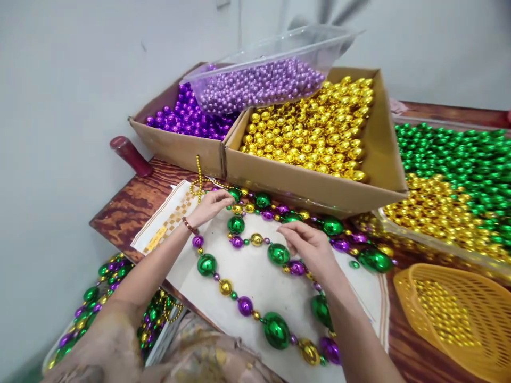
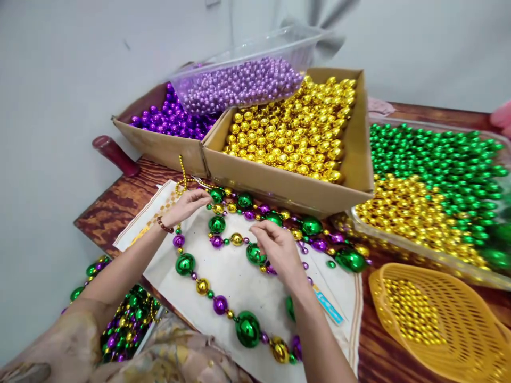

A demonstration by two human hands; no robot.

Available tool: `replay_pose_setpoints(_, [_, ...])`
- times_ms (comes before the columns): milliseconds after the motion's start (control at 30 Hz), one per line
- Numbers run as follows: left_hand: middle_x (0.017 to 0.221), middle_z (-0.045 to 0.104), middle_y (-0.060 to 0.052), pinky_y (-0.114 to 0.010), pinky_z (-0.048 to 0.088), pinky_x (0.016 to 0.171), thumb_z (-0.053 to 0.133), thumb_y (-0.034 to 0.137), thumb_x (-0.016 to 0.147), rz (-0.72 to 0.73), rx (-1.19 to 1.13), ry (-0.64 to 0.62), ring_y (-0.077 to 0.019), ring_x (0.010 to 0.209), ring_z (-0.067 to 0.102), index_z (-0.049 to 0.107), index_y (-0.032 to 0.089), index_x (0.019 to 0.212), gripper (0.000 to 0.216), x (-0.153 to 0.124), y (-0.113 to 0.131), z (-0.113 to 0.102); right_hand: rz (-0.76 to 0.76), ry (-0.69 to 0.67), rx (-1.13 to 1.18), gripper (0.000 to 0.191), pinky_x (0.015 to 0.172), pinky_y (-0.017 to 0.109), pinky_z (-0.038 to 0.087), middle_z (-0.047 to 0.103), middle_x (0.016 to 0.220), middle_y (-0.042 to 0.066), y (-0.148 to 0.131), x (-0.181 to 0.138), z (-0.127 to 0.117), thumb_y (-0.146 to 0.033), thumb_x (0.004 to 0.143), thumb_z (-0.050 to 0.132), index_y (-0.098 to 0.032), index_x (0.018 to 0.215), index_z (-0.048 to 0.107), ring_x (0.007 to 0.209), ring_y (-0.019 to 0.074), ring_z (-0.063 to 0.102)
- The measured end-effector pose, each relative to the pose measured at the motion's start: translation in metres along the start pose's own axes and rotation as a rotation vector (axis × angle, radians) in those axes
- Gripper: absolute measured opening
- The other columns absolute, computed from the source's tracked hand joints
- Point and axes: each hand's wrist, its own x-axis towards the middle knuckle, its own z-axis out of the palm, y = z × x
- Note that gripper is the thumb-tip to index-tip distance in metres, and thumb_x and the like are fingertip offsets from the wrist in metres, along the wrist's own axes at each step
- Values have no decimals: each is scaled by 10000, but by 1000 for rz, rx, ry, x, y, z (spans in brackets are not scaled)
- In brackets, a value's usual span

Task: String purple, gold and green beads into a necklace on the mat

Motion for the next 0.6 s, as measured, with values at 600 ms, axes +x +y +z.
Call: replay_pose_setpoints(600, [634, 466, 37, -197, 359, 484, 582, 82, 720, -360, -276, 743, -86, 509, 464, 461, 178, 796, 172, 96, -15, -81, -100, -8, -318, 272, 512, 248, 341, 525, 568, -21, 9, 16, 17, -414, 867, 526, -192, 772, 652, 513, 136, 451])
